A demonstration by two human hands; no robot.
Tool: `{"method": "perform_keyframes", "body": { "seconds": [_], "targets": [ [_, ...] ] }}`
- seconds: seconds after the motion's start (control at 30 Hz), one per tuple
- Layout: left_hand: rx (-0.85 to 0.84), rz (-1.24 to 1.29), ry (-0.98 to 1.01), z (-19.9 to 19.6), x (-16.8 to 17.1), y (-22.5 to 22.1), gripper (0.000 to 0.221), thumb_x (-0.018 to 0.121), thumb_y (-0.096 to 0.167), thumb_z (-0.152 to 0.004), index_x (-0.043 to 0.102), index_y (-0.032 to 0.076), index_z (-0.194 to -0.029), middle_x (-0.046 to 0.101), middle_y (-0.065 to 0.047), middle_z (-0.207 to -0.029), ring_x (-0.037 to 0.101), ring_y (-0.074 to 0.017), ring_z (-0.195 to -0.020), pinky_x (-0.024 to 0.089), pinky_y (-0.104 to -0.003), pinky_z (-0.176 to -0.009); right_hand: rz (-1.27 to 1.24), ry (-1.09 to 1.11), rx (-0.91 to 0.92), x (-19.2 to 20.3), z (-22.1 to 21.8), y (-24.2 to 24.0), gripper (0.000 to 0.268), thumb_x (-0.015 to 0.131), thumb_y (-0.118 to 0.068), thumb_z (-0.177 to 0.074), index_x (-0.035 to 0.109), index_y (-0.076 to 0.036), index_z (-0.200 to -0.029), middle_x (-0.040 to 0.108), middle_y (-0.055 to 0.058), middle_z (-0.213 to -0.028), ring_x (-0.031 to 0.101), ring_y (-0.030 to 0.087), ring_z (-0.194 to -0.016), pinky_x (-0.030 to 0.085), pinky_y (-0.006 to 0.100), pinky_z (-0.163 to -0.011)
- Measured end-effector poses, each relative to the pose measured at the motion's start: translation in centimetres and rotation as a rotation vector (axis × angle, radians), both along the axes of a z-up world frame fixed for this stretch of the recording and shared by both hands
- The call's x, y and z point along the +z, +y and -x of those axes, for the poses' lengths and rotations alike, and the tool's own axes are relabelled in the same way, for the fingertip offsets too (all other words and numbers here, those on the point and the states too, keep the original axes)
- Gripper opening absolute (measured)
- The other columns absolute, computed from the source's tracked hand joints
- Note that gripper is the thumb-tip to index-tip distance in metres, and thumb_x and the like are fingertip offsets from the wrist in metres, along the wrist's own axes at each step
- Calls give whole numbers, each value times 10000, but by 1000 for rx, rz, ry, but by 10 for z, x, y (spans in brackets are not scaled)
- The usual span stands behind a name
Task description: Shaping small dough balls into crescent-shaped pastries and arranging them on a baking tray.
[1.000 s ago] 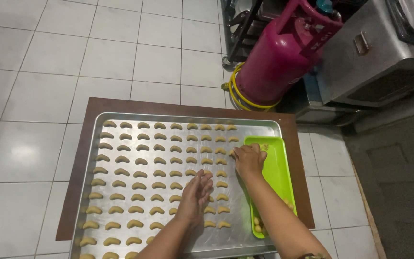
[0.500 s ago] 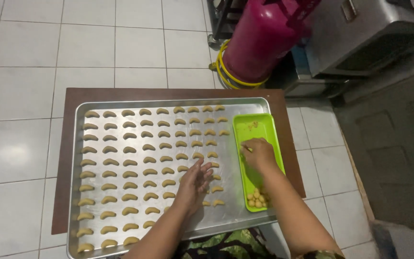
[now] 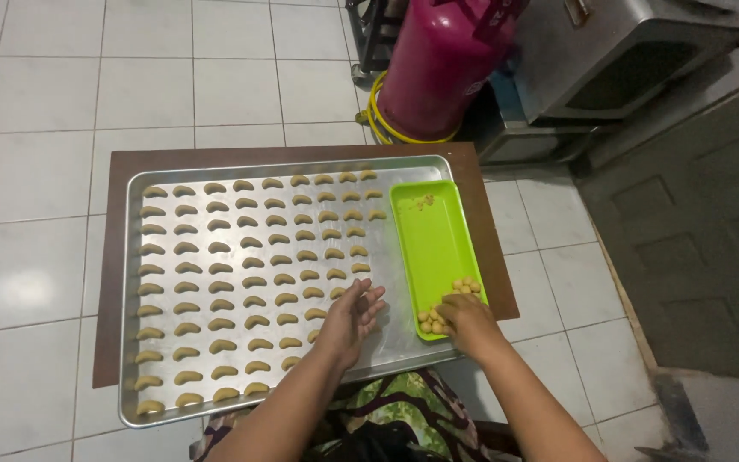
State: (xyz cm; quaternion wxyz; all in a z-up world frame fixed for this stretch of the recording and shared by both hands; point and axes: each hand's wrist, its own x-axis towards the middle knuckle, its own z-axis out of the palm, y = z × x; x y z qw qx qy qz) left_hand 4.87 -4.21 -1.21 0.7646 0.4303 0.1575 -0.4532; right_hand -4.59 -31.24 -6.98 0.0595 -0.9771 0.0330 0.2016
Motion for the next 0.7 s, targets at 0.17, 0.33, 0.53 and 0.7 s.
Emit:
{"method": "perform_keyframes", "body": {
  "seconds": [0.17,0.33,0.53,0.7],
  "targets": [
    [17,30,20,11,9,-1,725,350,554,-1067,227,131,-1643,315,-161,-1692,269,-350,-1571,150,-499,-1271,9,-204,-10,-30,10,-18,234,767,-282,-838,711,-239,-1061,635,-32,-1182,561,244,-1219,506,430,-944],
    [-6,36,-18,20,4,-10,732,335,544,-1080,187,113,-1652,295,-181,-1696,249,-353,-1577,135,-495,-1270,-368,-425,-298,0,6,0,326,747,-184,-853,760,-270,-1167,682,-39,-1169,628,232,-1183,534,378,-964],
    [154,253,130,24,-7,-22,803,463,486,-966,351,-36,-1565,530,-251,-1460,544,-318,-1272,426,-435,-1113,-681,-763,150,85,0,127,273,746,-117,-750,731,-53,-1014,768,76,-988,688,265,-852,525,387,-780],
    [149,603,232,26,-22,-5,963,303,811,-975,603,-39,-1315,717,-50,-906,547,-53,-530,481,-188,-561,-590,-768,69,75,-32,130,736,267,-560,-1052,523,10,-1442,534,225,-1480,501,387,-1346,399,494,-1101]
  ]
}}
